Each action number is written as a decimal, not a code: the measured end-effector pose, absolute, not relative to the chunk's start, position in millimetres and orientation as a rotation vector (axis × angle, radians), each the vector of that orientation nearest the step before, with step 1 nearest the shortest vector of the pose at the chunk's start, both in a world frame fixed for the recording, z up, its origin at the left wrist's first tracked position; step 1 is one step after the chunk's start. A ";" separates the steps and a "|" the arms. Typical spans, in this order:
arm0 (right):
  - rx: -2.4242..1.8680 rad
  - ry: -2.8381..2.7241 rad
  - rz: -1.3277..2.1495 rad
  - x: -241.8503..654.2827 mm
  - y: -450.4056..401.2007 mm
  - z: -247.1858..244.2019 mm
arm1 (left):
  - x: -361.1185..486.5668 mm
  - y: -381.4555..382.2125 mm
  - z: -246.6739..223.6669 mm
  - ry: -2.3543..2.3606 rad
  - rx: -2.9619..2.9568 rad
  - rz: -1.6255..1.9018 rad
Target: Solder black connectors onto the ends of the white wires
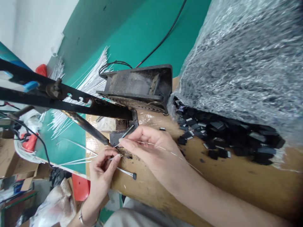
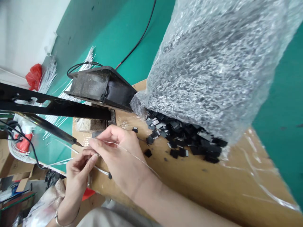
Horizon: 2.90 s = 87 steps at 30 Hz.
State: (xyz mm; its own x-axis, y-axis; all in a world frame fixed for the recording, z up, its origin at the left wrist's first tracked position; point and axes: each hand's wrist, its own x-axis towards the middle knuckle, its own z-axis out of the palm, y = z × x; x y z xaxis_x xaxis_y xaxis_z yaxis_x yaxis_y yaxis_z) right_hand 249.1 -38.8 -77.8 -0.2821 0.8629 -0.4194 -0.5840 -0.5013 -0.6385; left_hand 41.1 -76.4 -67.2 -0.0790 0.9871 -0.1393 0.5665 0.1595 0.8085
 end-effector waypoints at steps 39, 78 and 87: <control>-1.028 -0.577 1.838 253.5 -40.2 -76.7 | 38.2 -74.6 -67.7 1.697 1.585 0.699; -1.503 -0.676 0.639 268.4 -121.3 -101.7 | 25.9 -70.4 -83.2 1.404 1.610 0.799; -1.470 -0.698 0.659 271.5 -126.3 -101.4 | 23.0 -72.0 -64.1 1.316 2.122 0.708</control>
